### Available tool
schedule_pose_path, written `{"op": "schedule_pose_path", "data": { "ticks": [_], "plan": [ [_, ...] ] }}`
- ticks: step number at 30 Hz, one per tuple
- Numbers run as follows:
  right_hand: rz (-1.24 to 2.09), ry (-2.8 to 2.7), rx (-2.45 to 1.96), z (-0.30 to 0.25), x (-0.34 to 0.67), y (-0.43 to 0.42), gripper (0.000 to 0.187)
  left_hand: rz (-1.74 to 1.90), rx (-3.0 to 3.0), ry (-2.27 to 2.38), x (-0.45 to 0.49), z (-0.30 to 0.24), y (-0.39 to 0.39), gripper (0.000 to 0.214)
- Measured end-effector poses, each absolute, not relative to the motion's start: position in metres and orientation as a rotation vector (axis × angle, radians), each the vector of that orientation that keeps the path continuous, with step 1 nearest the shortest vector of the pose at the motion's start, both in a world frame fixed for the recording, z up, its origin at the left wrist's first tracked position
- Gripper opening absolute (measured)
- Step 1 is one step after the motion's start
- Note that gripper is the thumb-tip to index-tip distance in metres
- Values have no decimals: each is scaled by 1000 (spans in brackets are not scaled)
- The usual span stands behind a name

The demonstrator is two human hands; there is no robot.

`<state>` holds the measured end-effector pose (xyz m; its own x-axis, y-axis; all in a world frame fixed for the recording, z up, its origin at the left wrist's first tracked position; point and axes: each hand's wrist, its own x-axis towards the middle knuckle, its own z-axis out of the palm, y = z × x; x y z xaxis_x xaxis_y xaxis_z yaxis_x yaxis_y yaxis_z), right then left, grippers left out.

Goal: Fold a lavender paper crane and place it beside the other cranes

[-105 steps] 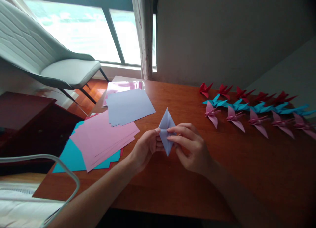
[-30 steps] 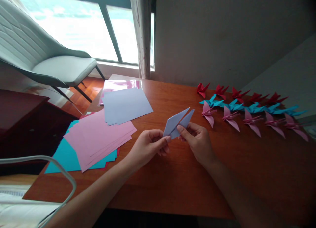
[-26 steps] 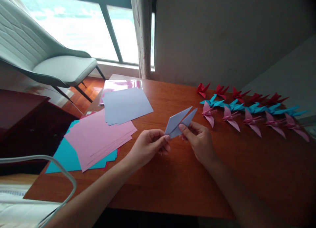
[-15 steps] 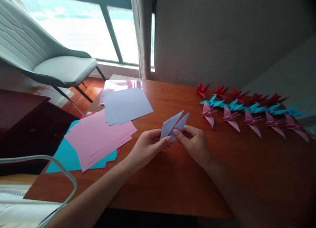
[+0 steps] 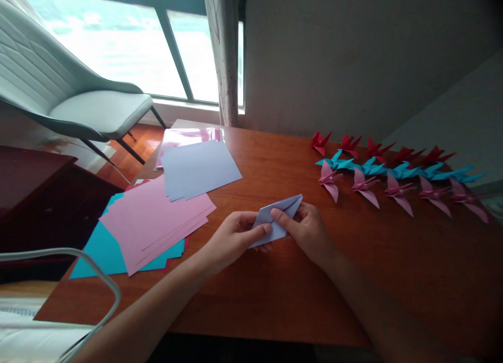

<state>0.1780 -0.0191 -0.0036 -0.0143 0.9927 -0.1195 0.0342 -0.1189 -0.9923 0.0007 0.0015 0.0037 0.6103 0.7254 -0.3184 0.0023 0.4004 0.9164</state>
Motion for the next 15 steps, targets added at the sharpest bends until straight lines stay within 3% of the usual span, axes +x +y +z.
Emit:
{"op": "schedule_pose_path", "data": {
  "ticks": [15],
  "plan": [
    [1271, -1202, -1267, -3, 182, -18, 28, 561, 1154, 910, -1, 6, 4, 37]
  ]
}}
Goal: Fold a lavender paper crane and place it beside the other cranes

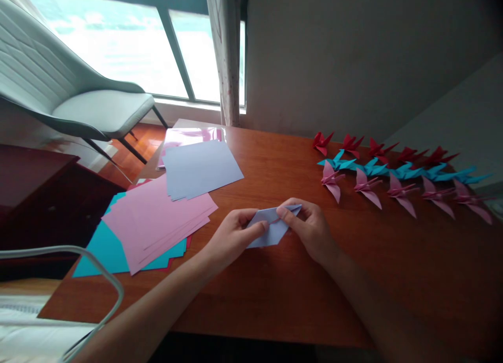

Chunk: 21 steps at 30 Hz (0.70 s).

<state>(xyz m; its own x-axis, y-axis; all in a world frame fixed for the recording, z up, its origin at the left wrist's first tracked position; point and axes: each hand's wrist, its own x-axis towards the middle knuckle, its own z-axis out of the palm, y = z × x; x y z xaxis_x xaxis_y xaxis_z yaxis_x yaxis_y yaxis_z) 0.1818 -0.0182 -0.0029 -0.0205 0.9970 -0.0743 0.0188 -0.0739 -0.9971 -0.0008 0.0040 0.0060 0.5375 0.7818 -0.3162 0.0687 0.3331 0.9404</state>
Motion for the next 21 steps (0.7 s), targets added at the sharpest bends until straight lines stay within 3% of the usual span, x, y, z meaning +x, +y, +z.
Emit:
{"op": "schedule_pose_path", "data": {
  "ticks": [10, 21],
  "plan": [
    [1243, -1222, -1274, -1, 180, -19, 27, 615, 1192, 934, -1, 2, 3, 47],
    [1242, -1204, -1258, -5, 184, -17, 23, 519, 1216, 913, 0, 3, 4, 34]
  ]
}}
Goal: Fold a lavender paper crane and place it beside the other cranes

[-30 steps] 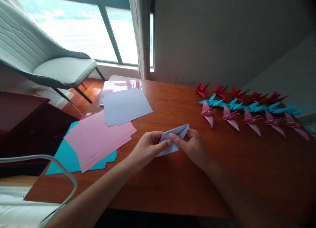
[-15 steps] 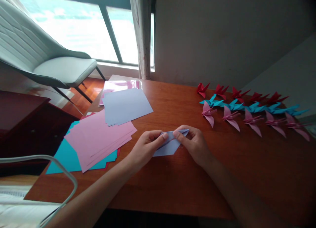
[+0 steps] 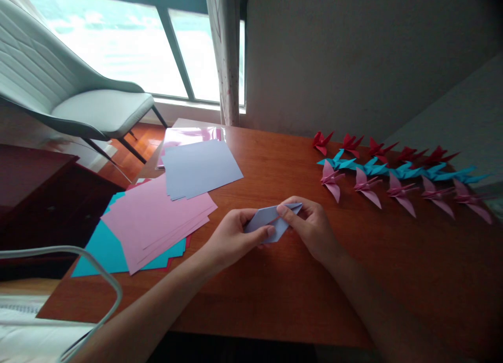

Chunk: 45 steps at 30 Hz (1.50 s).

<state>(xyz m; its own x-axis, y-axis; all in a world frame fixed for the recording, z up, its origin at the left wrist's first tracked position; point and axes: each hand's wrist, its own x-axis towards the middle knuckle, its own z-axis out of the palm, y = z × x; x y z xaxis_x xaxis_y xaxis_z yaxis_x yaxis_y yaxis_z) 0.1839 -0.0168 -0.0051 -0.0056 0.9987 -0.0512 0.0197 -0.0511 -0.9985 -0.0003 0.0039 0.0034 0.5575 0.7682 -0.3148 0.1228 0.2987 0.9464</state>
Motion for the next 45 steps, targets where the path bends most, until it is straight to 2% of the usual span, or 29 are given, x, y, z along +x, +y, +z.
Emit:
{"op": "schedule_pose_path", "data": {
  "ticks": [3, 7, 12, 15, 19, 23, 26, 31, 45],
  "plan": [
    [1237, -1199, -1279, -3, 188, -14, 21, 539, 1222, 917, 1, 3, 3, 32],
    [1259, -1207, -1313, -2, 197, -7, 19, 720, 1282, 1007, -1, -1, 5, 41],
    [1318, -1257, -1470, -9, 207, -4, 22, 867, 1975, 1273, -12, -8, 8, 33],
    [1207, -1348, -1641, -16, 212, -15, 22, 755, 2495, 1242, -14, -6, 2, 36],
    [884, -1647, -1758, -19, 218, -37, 16, 397, 2856, 813, -11, -5, -13, 41],
    [420, -1886, -1705, -20, 219, -55, 11, 272, 2959, 688, -11, -13, -23, 41],
    [130, -2048, -1529, -19, 216, -64, 19, 271, 2997, 692, -15, -17, -24, 41],
    [188, -2355, -1308, -18, 207, -72, 20, 268, 3058, 656, -22, -16, -20, 37],
    [144, -2239, -1286, -24, 202, -74, 13, 593, 2903, 714, -15, -9, -25, 40]
  ]
}}
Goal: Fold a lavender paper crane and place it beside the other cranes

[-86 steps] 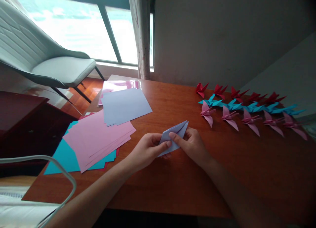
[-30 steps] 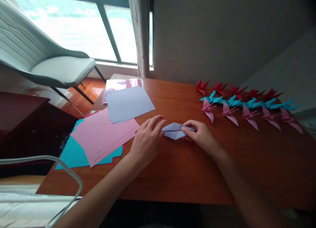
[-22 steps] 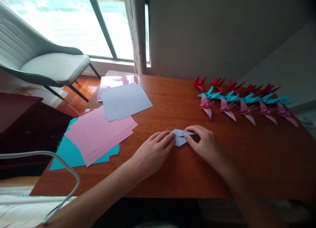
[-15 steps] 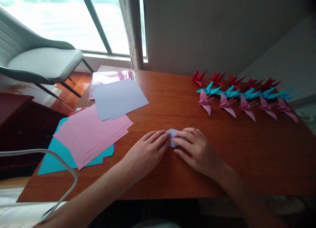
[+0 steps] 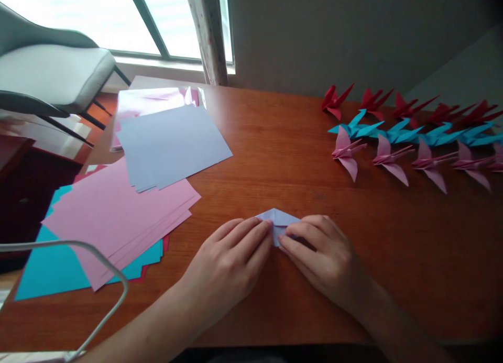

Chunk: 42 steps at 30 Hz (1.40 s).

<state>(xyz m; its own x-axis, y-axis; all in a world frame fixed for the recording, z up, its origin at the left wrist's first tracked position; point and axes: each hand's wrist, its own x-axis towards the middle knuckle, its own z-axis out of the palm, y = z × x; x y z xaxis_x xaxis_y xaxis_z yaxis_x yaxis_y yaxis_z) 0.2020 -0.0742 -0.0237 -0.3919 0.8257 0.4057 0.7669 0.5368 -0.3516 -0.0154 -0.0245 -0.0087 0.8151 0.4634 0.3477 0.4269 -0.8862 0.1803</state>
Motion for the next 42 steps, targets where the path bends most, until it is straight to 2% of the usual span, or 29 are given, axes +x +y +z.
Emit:
{"op": "schedule_pose_path", "data": {
  "ticks": [7, 14, 18, 42],
  "plan": [
    [323, -2185, -1322, -23, 201, -72, 14, 630, 2787, 775, -14, -11, -24, 38],
    [550, -1956, -1519, -20, 192, -75, 14, 624, 2519, 964, -5, -15, -24, 18],
    [574, -1911, -1564, -19, 190, -76, 14, 593, 2410, 992, -3, -16, -22, 11],
    [538, -1745, -1815, -15, 177, -71, 10, 628, 2306, 1036, 1, -20, -21, 10]
  ]
}}
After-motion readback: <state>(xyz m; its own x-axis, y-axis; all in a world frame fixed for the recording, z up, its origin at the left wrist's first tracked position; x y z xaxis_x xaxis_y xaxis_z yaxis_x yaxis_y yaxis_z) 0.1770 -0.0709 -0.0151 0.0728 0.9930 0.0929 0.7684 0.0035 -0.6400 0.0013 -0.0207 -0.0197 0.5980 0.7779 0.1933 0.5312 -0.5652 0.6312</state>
